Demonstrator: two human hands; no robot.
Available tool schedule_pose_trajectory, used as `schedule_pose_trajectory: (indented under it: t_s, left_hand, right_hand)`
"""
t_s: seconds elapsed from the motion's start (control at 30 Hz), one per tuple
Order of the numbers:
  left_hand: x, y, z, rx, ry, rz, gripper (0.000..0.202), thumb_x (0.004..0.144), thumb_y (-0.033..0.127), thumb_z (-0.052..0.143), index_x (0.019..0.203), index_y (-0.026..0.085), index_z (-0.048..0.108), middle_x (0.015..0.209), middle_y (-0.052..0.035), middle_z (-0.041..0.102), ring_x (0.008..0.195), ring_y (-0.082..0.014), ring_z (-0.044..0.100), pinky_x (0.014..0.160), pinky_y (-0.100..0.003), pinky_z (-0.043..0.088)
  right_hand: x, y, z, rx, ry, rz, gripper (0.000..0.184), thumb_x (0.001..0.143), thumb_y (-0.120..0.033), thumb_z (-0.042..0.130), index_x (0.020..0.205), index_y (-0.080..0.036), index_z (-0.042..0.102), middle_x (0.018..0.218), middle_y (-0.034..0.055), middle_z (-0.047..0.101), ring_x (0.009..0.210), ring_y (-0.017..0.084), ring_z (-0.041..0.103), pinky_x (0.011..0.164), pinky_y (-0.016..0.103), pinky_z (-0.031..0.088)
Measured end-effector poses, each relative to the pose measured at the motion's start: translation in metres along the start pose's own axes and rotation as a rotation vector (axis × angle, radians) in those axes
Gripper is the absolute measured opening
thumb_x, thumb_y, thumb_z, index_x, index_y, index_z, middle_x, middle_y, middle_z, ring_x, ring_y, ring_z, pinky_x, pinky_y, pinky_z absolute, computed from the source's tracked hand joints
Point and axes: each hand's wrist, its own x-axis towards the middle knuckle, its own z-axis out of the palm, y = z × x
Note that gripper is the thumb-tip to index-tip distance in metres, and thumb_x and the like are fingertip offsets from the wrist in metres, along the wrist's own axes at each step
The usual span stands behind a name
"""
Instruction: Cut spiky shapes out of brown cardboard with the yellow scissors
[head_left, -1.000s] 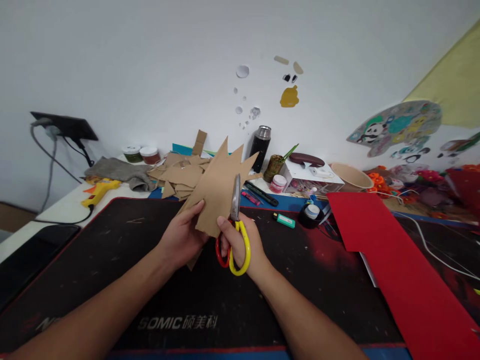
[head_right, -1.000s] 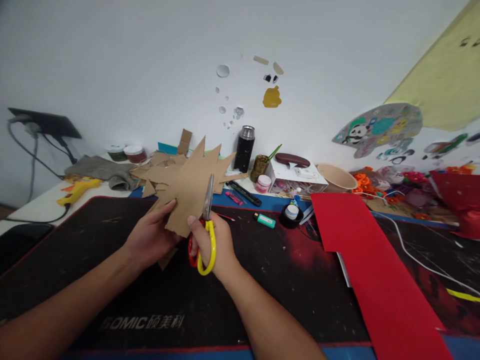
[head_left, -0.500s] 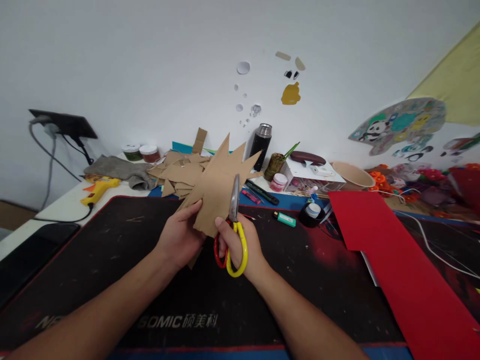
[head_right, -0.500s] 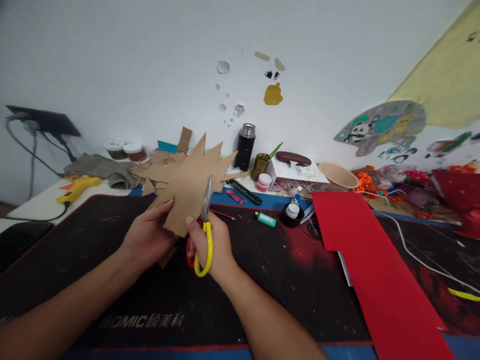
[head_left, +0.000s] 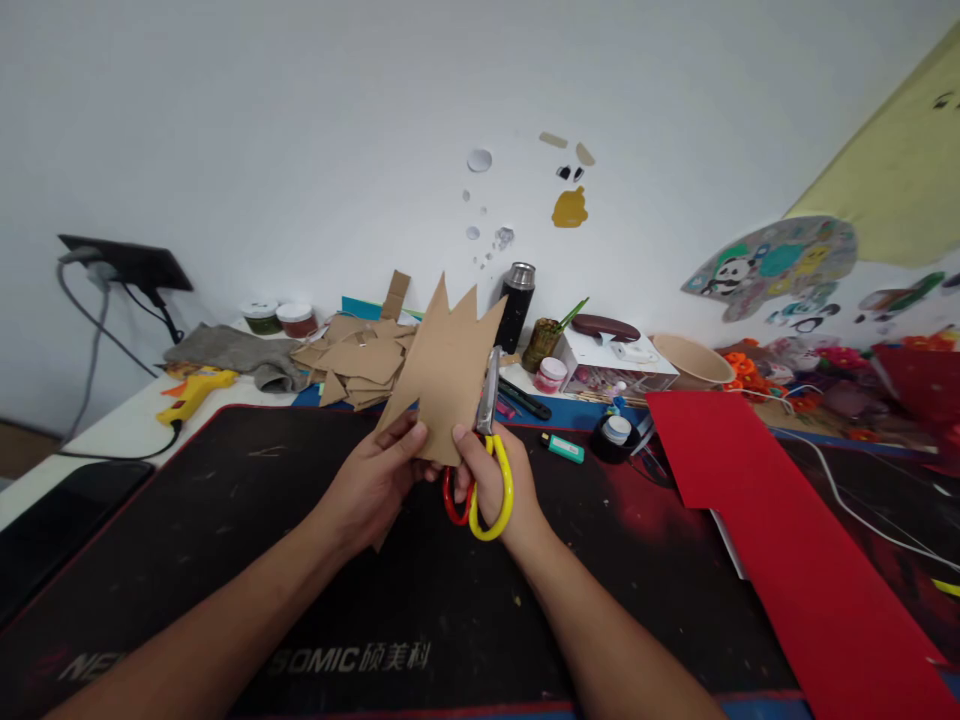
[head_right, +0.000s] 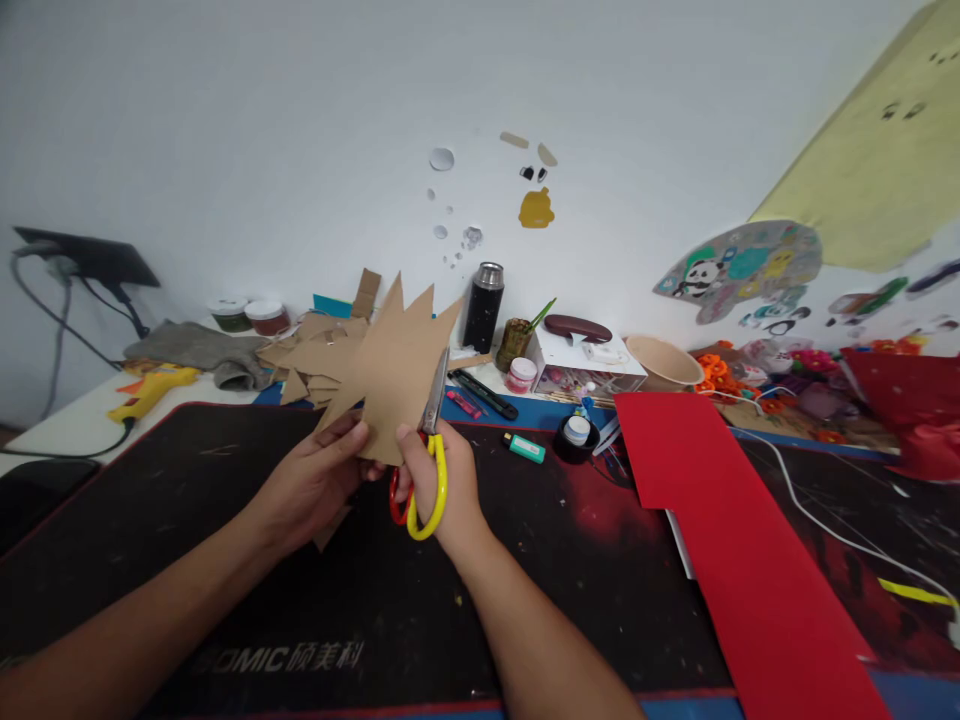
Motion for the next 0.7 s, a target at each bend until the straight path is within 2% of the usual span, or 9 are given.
schedule_pose_trajectory:
  t_s: [0.13,0.2,0.3,0.43,0.57,0.7]
  left_hand:
    - [0.005,0.011,-0.013,0.077,-0.147,-0.086,0.042,0.07,0.019,0.101,0.108,0.018,0.084,0.104,-0.0088,0.081,0.079,-0.0198,0.075,0.07,-0.029,0.061]
    - [0.01,0.02,-0.021,0.089,-0.163,-0.078,0.045,0.07,0.018,0.1,0.112,0.019,0.084,0.111,-0.0103,0.081,0.088,-0.0217,0.075,0.073,-0.03,0.062]
    - [0.018,0.034,-0.03,0.048,-0.119,-0.057,0.037,0.075,0.039,0.099,0.102,0.019,0.083,0.1,-0.0105,0.08,0.084,-0.0219,0.073,0.073,-0.031,0.062]
    - [0.021,0.044,-0.034,0.153,-0.1,-0.03,0.052,0.079,0.065,0.09,0.093,0.016,0.081,0.077,-0.0062,0.071,0.069,-0.0179,0.064,0.062,-0.028,0.055]
    - [0.019,0.043,-0.035,0.39,-0.133,0.019,0.057,0.078,0.073,0.086,0.086,0.018,0.078,0.069,-0.0025,0.065,0.063,-0.0158,0.057,0.06,-0.027,0.048]
    - [0.02,0.039,-0.039,0.604,-0.177,0.06,0.05,0.085,0.069,0.083,0.084,0.019,0.076,0.066,-0.0005,0.063,0.064,-0.0157,0.055,0.063,-0.028,0.044]
  right_hand:
    - [0.004,-0.002,-0.005,-0.003,0.036,-0.008,0.047,0.089,-0.067,0.075,0.084,-0.023,0.057,0.045,-0.007,0.054,0.036,0.013,0.051,0.039,0.021,0.041]
    - [0.005,-0.003,-0.007,-0.011,0.048,-0.014,0.048,0.09,-0.067,0.075,0.083,-0.024,0.056,0.045,-0.0064,0.054,0.036,0.013,0.052,0.039,0.021,0.041]
    - [0.006,-0.003,-0.009,-0.014,0.065,-0.021,0.048,0.09,-0.068,0.075,0.082,-0.024,0.055,0.044,-0.0064,0.054,0.035,0.013,0.052,0.038,0.021,0.04]
    - [0.007,-0.003,-0.01,-0.013,0.072,-0.016,0.048,0.089,-0.067,0.074,0.081,-0.024,0.054,0.044,-0.0067,0.053,0.035,0.013,0.052,0.037,0.02,0.038]
    - [0.008,-0.003,-0.01,-0.029,0.072,-0.015,0.046,0.089,-0.064,0.073,0.08,-0.024,0.054,0.044,-0.0068,0.054,0.035,0.013,0.051,0.038,0.02,0.039]
    - [0.007,-0.003,-0.01,-0.044,0.058,-0.013,0.044,0.089,-0.063,0.073,0.08,-0.024,0.054,0.043,-0.0072,0.053,0.035,0.012,0.051,0.038,0.02,0.038]
